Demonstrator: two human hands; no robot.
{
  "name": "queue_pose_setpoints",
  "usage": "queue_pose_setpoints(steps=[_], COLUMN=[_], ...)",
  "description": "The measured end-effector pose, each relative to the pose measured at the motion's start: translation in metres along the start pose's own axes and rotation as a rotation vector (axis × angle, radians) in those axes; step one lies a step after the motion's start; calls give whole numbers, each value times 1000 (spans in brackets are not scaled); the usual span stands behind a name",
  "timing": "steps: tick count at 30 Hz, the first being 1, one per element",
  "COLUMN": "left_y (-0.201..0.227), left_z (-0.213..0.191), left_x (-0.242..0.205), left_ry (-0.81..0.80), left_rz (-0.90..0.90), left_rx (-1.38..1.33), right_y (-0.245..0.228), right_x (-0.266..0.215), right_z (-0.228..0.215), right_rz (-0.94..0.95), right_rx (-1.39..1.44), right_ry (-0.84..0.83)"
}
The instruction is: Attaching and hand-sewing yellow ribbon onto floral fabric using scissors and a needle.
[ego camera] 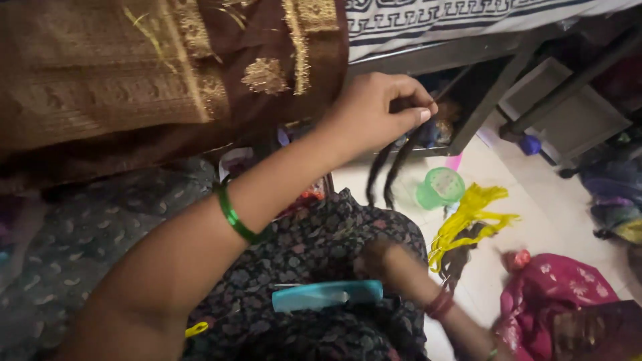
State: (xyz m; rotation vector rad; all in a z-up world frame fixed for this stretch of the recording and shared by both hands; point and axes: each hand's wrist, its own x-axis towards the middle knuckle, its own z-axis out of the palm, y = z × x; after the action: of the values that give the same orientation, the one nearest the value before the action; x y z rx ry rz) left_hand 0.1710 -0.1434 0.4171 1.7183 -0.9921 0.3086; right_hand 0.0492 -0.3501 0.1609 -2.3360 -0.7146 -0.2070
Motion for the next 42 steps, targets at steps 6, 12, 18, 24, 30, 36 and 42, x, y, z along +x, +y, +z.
queue_pose_setpoints(steps=[6,12,18,24,30,36,42], left_y=[-25,-19,-104,-130,-151,-143,-151], left_z=[71,122,146,137,107,106,115], left_x=[35,8,-181,-345,-396,-403,-412], left_ry=[-95,-73,-112,-270,-15,72,86], left_rz=[-24,-144,-491,-1091,-1030,-971,-883], left_rx=[-22,-186,-275,-417,-333,-345,-235], right_y=[-27,-24,11,69,105,73,70], right_x=[-57,-81,-138,-146,-131,-131,-114], right_z=[65,32,-31,6,-1,20,23], right_rz=[-30,-84,45,893,843,393,929], right_rx=[-294,-172,153,-17,-307,-369,-236], right_ry=[-297,-228,-142,361,265,164,435])
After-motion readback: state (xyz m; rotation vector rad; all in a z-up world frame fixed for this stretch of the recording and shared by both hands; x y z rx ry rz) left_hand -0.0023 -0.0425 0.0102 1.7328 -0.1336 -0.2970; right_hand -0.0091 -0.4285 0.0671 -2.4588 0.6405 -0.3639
